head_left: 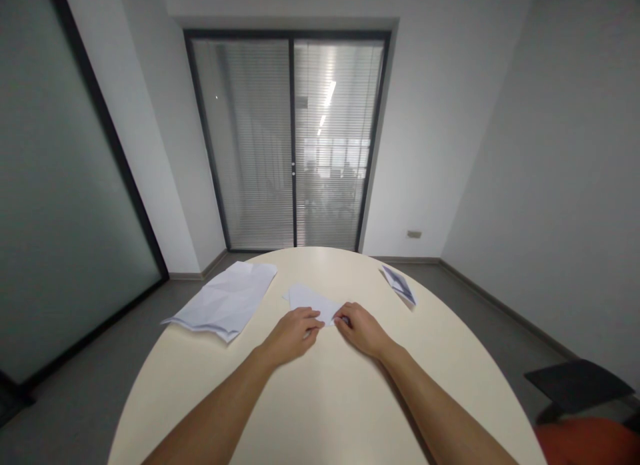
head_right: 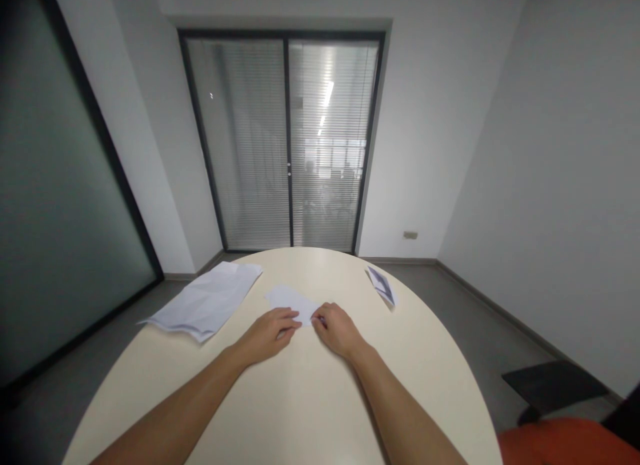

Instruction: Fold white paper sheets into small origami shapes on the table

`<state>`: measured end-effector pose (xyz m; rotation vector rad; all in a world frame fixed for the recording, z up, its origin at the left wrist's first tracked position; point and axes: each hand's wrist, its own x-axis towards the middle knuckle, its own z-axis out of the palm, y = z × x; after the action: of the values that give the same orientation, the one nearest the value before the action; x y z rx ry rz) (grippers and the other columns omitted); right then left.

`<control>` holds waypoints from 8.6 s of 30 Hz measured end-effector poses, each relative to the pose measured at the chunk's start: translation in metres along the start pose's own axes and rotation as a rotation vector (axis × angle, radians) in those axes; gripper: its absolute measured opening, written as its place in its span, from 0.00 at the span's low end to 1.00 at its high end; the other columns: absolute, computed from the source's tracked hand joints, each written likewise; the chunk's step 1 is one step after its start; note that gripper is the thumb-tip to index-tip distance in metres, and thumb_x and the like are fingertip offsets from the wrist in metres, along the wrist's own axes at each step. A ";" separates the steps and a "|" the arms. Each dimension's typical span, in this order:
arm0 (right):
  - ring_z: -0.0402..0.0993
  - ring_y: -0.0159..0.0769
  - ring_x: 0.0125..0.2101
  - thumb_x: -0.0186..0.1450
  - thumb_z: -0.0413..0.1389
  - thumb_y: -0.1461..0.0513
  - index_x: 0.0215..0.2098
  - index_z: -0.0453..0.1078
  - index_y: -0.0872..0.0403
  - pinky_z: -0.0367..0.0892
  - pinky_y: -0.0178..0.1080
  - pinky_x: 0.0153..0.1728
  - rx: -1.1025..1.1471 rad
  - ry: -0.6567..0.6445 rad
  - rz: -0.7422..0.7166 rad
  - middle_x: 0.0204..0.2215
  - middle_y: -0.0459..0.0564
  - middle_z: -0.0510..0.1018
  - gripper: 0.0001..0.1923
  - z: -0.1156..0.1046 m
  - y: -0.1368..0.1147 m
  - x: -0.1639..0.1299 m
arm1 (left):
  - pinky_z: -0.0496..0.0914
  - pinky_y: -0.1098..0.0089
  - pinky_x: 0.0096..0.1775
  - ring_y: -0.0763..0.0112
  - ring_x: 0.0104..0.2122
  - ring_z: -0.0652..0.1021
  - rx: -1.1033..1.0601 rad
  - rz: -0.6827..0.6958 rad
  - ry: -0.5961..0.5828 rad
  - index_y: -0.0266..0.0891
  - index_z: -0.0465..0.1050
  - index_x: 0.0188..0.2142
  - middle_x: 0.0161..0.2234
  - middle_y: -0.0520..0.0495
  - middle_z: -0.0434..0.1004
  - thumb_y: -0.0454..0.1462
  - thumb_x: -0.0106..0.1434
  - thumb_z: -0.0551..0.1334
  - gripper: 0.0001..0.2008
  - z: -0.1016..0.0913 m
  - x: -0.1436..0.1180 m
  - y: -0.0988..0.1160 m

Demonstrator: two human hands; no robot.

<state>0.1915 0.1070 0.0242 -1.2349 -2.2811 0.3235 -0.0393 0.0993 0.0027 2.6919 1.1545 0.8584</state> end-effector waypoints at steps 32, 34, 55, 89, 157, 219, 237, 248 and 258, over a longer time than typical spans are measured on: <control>0.73 0.37 0.42 0.67 0.52 0.64 0.40 0.78 0.52 0.63 0.36 0.45 -0.119 0.036 0.053 0.38 0.51 0.79 0.11 0.004 -0.003 0.002 | 0.63 0.55 0.58 0.59 0.56 0.69 0.087 0.004 -0.154 0.47 0.69 0.58 0.57 0.44 0.70 0.46 0.71 0.52 0.19 -0.014 0.001 0.031; 0.73 0.37 0.43 0.67 0.51 0.65 0.41 0.79 0.51 0.63 0.36 0.47 -0.119 0.017 0.036 0.38 0.51 0.80 0.13 0.003 -0.006 0.002 | 0.63 0.55 0.58 0.59 0.56 0.69 0.079 0.004 -0.146 0.47 0.69 0.58 0.57 0.44 0.70 0.46 0.71 0.52 0.19 -0.014 0.001 0.030; 0.75 0.41 0.42 0.69 0.50 0.60 0.38 0.80 0.50 0.64 0.38 0.43 -0.338 0.045 0.194 0.39 0.53 0.82 0.15 -0.006 -0.012 -0.002 | 0.65 0.60 0.60 0.62 0.58 0.70 -0.077 0.074 -0.160 0.41 0.71 0.57 0.57 0.43 0.72 0.44 0.71 0.53 0.19 -0.013 0.002 0.032; 0.67 0.51 0.54 0.70 0.48 0.54 0.47 0.74 0.53 0.64 0.48 0.49 -0.456 0.042 0.415 0.53 0.58 0.76 0.17 -0.006 0.002 -0.005 | 0.58 0.49 0.62 0.49 0.63 0.64 0.216 -0.360 -0.059 0.35 0.66 0.61 0.64 0.34 0.63 0.45 0.68 0.54 0.27 0.010 -0.002 0.012; 0.70 0.46 0.48 0.66 0.53 0.52 0.42 0.73 0.56 0.60 0.42 0.49 -0.380 0.075 0.392 0.46 0.58 0.77 0.16 -0.005 -0.003 -0.004 | 0.66 0.67 0.50 0.65 0.47 0.73 0.106 -0.435 0.041 0.42 0.75 0.45 0.45 0.47 0.77 0.33 0.67 0.57 0.10 -0.007 0.005 -0.005; 0.66 0.44 0.57 0.66 0.55 0.56 0.51 0.74 0.51 0.56 0.44 0.59 -0.173 0.009 0.352 0.55 0.54 0.74 0.17 -0.016 0.056 -0.008 | 0.61 0.62 0.58 0.59 0.53 0.69 0.079 -0.469 -0.022 0.36 0.72 0.52 0.50 0.39 0.72 0.35 0.62 0.59 0.18 -0.005 0.001 -0.024; 0.71 0.42 0.47 0.61 0.53 0.64 0.51 0.69 0.53 0.64 0.45 0.52 0.120 0.107 0.049 0.47 0.54 0.75 0.19 -0.011 0.060 -0.008 | 0.64 0.61 0.57 0.62 0.51 0.70 -0.098 -0.264 0.074 0.40 0.69 0.53 0.49 0.44 0.71 0.27 0.56 0.57 0.24 -0.002 -0.001 -0.025; 0.72 0.34 0.32 0.57 0.50 0.69 0.34 0.69 0.52 0.62 0.34 0.35 0.116 0.025 0.051 0.31 0.46 0.77 0.10 -0.017 0.045 -0.008 | 0.65 0.65 0.46 0.63 0.42 0.72 0.062 -0.265 0.026 0.42 0.71 0.37 0.39 0.48 0.75 0.26 0.55 0.56 0.13 -0.013 0.003 -0.007; 0.74 0.36 0.36 0.56 0.51 0.71 0.37 0.75 0.52 0.66 0.35 0.39 0.076 0.030 -0.008 0.36 0.47 0.80 0.15 -0.020 0.037 -0.008 | 0.66 0.67 0.45 0.65 0.42 0.73 0.106 -0.269 0.008 0.42 0.74 0.38 0.40 0.49 0.77 0.26 0.58 0.56 0.14 -0.013 0.002 -0.003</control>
<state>0.2316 0.1201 0.0220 -1.1841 -2.2270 0.3826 -0.0476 0.1012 0.0136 2.5301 1.5595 0.7857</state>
